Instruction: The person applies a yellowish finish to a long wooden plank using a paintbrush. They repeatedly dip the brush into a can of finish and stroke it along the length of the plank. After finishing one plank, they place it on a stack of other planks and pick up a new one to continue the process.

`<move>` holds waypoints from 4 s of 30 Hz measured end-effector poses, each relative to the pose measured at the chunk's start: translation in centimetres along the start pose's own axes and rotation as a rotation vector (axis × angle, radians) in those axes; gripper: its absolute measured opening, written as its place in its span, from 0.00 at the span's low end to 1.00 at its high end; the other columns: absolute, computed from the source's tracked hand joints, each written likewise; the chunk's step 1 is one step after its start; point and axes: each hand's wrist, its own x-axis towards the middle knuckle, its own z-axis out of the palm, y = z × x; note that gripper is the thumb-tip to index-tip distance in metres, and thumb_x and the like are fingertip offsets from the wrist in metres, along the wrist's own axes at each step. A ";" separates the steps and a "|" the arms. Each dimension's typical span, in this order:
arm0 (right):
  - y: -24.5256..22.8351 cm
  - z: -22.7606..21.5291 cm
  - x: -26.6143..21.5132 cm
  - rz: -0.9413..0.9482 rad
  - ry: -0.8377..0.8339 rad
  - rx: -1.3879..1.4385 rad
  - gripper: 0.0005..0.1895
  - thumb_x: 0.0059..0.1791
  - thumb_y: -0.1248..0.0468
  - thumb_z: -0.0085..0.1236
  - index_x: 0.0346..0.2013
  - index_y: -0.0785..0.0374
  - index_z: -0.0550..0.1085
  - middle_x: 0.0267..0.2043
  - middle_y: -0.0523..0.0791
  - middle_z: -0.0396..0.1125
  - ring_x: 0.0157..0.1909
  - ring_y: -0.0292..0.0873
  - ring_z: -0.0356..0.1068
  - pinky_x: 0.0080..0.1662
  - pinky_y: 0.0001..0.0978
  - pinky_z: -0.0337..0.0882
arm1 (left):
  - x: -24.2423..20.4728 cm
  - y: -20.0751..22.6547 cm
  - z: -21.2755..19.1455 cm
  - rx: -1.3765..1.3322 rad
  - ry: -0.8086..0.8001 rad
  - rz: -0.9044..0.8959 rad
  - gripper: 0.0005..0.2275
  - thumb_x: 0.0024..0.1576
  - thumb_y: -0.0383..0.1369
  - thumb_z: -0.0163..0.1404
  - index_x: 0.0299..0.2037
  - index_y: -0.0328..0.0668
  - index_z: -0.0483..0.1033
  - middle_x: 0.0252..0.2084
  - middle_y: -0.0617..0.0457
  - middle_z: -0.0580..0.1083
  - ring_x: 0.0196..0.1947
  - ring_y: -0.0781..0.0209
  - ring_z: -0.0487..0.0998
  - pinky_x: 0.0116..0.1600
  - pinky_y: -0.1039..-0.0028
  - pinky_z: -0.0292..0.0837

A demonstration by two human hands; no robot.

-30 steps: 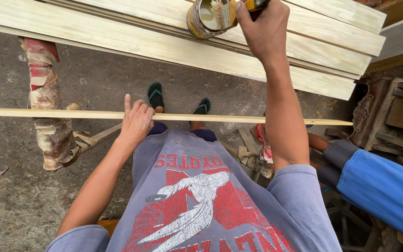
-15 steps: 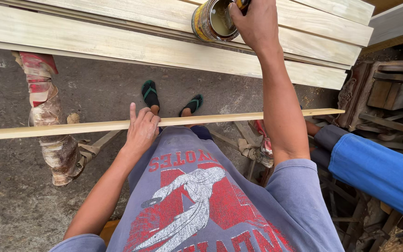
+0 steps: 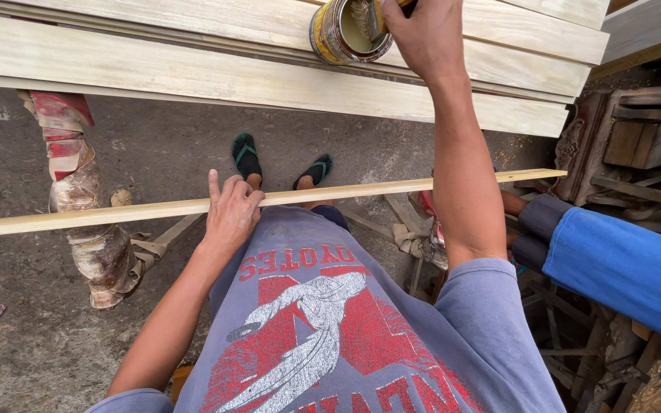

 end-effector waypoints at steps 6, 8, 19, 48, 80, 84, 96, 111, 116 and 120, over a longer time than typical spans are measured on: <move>0.6 -4.9 -4.4 0.135 0.110 0.301 0.13 0.59 0.61 0.64 0.38 0.70 0.77 0.33 0.45 0.75 0.35 0.37 0.77 0.41 0.30 0.79 | -1.1 -0.3 -0.1 0.042 0.048 -0.017 0.12 0.49 0.27 0.58 0.44 0.43 0.81 0.42 0.51 0.74 0.60 0.50 0.72 0.76 0.37 0.38; 1.7 -5.9 -7.8 0.193 0.164 0.474 0.12 0.59 0.61 0.64 0.41 0.69 0.76 0.36 0.45 0.75 0.38 0.38 0.78 0.43 0.31 0.80 | -1.7 -0.8 0.1 0.082 0.033 -0.033 0.11 0.50 0.27 0.59 0.44 0.44 0.81 0.43 0.51 0.74 0.61 0.50 0.72 0.76 0.36 0.38; 12.1 -6.8 -38.7 0.710 0.883 0.820 0.12 0.54 0.64 0.58 0.47 0.70 0.71 0.42 0.50 0.71 0.37 0.44 0.76 0.41 0.38 0.81 | -8.2 -7.4 2.3 0.419 0.023 -0.092 0.06 0.60 0.31 0.58 0.46 0.54 0.81 0.48 0.55 0.76 0.64 0.56 0.71 0.80 0.38 0.26; 1.6 3.2 -43.3 0.584 0.590 0.309 0.07 0.52 0.67 0.61 0.43 0.66 0.75 0.41 0.50 0.73 0.42 0.46 0.76 0.45 0.37 0.75 | -9.5 -8.7 2.5 0.498 0.054 -0.021 0.07 0.57 0.27 0.54 0.42 0.52 0.80 0.44 0.60 0.74 0.64 0.57 0.70 0.81 0.43 0.24; -30.2 17.3 -32.0 -0.038 -0.032 0.149 0.15 0.49 0.68 0.65 0.50 0.64 0.76 0.52 0.50 0.72 0.54 0.54 0.74 0.53 0.42 0.74 | -11.8 -15.4 -8.2 0.124 0.195 0.090 0.12 0.49 0.24 0.62 0.42 0.41 0.77 0.44 0.50 0.73 0.60 0.48 0.71 0.77 0.37 0.37; -29.2 17.5 -32.3 0.012 -0.021 0.098 0.16 0.49 0.67 0.66 0.50 0.64 0.75 0.53 0.51 0.71 0.54 0.55 0.73 0.54 0.42 0.74 | -12.0 -15.5 -8.0 0.068 0.216 0.098 0.13 0.49 0.23 0.63 0.43 0.41 0.77 0.44 0.50 0.73 0.59 0.48 0.72 0.77 0.37 0.37; -28.8 18.0 -34.1 0.155 0.053 0.176 0.16 0.49 0.71 0.64 0.51 0.64 0.75 0.53 0.53 0.72 0.56 0.58 0.73 0.55 0.43 0.74 | -12.4 -15.2 -7.6 0.107 0.203 0.064 0.09 0.53 0.25 0.62 0.41 0.42 0.78 0.45 0.51 0.72 0.61 0.50 0.71 0.78 0.38 0.34; -25.1 17.7 -36.6 0.279 0.198 0.197 0.13 0.53 0.65 0.62 0.51 0.64 0.74 0.52 0.52 0.72 0.54 0.53 0.75 0.55 0.41 0.76 | -13.2 -15.2 -7.4 0.157 0.141 0.049 0.06 0.58 0.24 0.58 0.42 0.42 0.79 0.43 0.52 0.73 0.60 0.53 0.72 0.80 0.37 0.31; -18.4 11.9 -37.9 0.529 0.369 0.086 0.12 0.54 0.64 0.60 0.51 0.64 0.76 0.52 0.51 0.72 0.53 0.52 0.75 0.54 0.40 0.76 | -13.9 -16.3 -6.1 0.214 0.141 0.064 0.07 0.58 0.25 0.56 0.44 0.43 0.78 0.48 0.53 0.75 0.59 0.55 0.72 0.80 0.38 0.29; -17.7 12.8 -38.8 0.447 0.368 0.149 0.11 0.54 0.65 0.61 0.50 0.65 0.75 0.51 0.52 0.72 0.54 0.54 0.74 0.55 0.43 0.75 | -14.2 -17.6 -5.6 0.332 0.129 0.052 0.08 0.56 0.25 0.55 0.44 0.47 0.77 0.48 0.56 0.74 0.60 0.57 0.72 0.81 0.42 0.26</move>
